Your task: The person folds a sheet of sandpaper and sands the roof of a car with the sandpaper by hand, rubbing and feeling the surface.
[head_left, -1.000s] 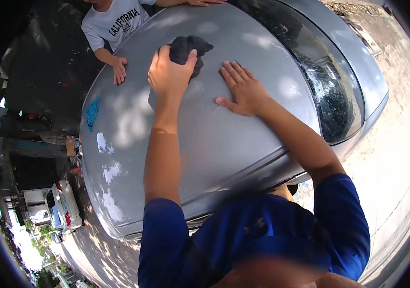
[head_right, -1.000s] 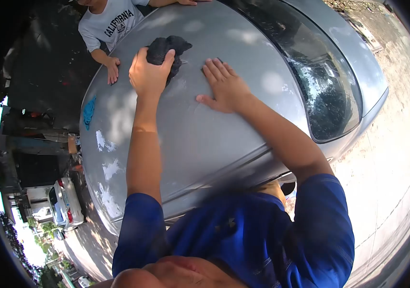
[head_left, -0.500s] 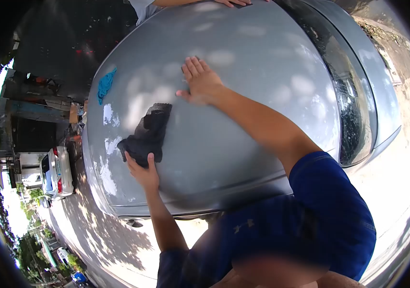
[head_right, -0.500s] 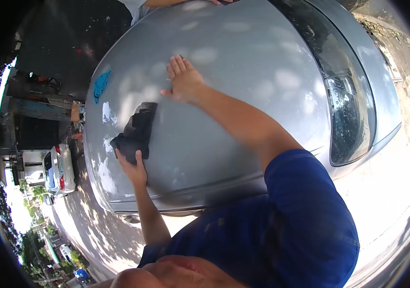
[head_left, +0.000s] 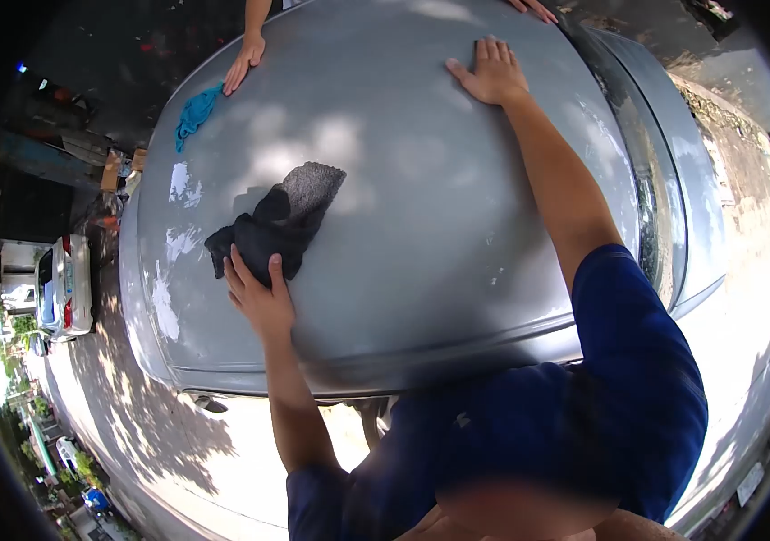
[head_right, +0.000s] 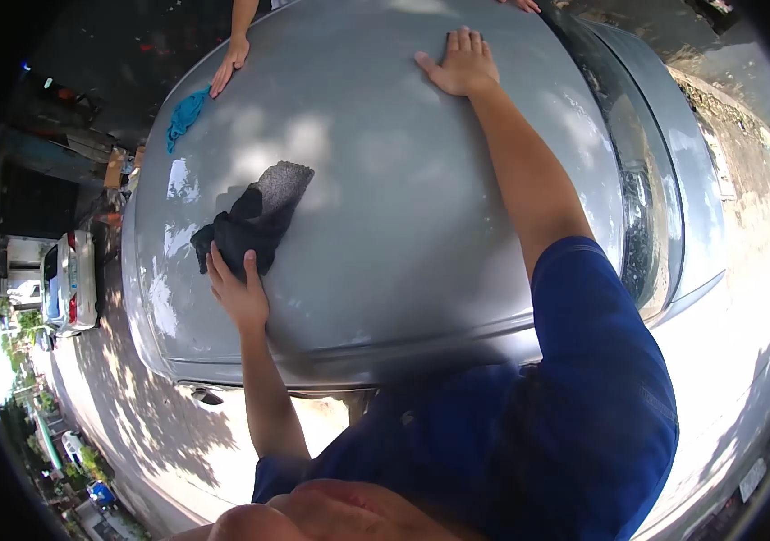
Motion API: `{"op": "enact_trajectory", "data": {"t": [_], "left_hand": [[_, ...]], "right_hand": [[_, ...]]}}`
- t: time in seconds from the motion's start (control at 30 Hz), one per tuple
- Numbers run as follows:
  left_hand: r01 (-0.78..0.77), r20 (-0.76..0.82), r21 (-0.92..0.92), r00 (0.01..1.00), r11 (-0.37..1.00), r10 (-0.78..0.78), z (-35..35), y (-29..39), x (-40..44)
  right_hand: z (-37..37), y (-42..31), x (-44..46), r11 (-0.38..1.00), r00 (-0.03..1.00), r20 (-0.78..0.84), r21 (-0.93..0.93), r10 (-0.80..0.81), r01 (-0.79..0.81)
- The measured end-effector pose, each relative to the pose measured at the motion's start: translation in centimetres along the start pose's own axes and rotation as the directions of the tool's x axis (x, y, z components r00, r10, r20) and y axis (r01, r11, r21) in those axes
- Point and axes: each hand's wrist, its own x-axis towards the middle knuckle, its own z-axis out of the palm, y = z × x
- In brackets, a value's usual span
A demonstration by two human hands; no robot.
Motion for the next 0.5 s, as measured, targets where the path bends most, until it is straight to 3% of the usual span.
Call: {"op": "enact_trajectory", "data": {"t": [0.07, 0.13, 0.23, 0.27, 0.3, 0.37, 0.43, 0.5], "left_hand": [[0.003, 0.015, -0.009, 1.000, 1.000, -0.002, 0.1, -0.3, -0.3], [-0.009, 0.026, -0.019, 1.000, 1.000, 0.009, 0.2, -1.1, -0.3], [-0.006, 0.042, 0.015, 0.999, 1.000, 0.005, 0.4, -1.2, -0.1], [0.004, 0.039, 0.060, 0.999, 0.998, -0.006, 0.8, -1.2, 0.1], [0.015, 0.038, 0.111, 0.999, 0.994, -0.019, 1.2, -1.3, 0.3], [0.058, 0.031, 0.135, 0.998, 0.989, -0.062, 2.2, -0.6, 0.2], [0.057, 0.069, 0.130, 0.995, 0.990, -0.066, 1.2, -0.3, 0.2], [0.025, 0.083, 0.124, 0.996, 0.992, -0.035, 0.8, -1.2, 0.4]], "right_hand": [[0.6, -8.8, -3.9, 0.964, 0.962, 0.063, 0.033, -0.265, 0.264], [0.7, -11.9, -10.8, 0.849, 0.845, 0.088, 0.108, -0.527, 0.518], [-1.5, -3.1, -11.3, 0.939, 0.939, 0.046, 0.059, -0.342, 0.339], [-0.9, 2.1, -7.9, 0.984, 0.984, -0.033, -0.031, -0.176, 0.175], [-0.8, 7.4, -4.1, 0.999, 0.999, -0.010, -0.026, 0.030, -0.031], [0.8, 12.4, 2.7, 0.964, 0.964, -0.008, -0.008, 0.265, -0.265], [0.2, 4.0, 3.2, 0.982, 0.982, 0.002, -0.021, 0.189, -0.189], [1.3, -6.2, 0.1, 0.997, 0.995, 0.054, 0.013, -0.081, 0.080]]}}
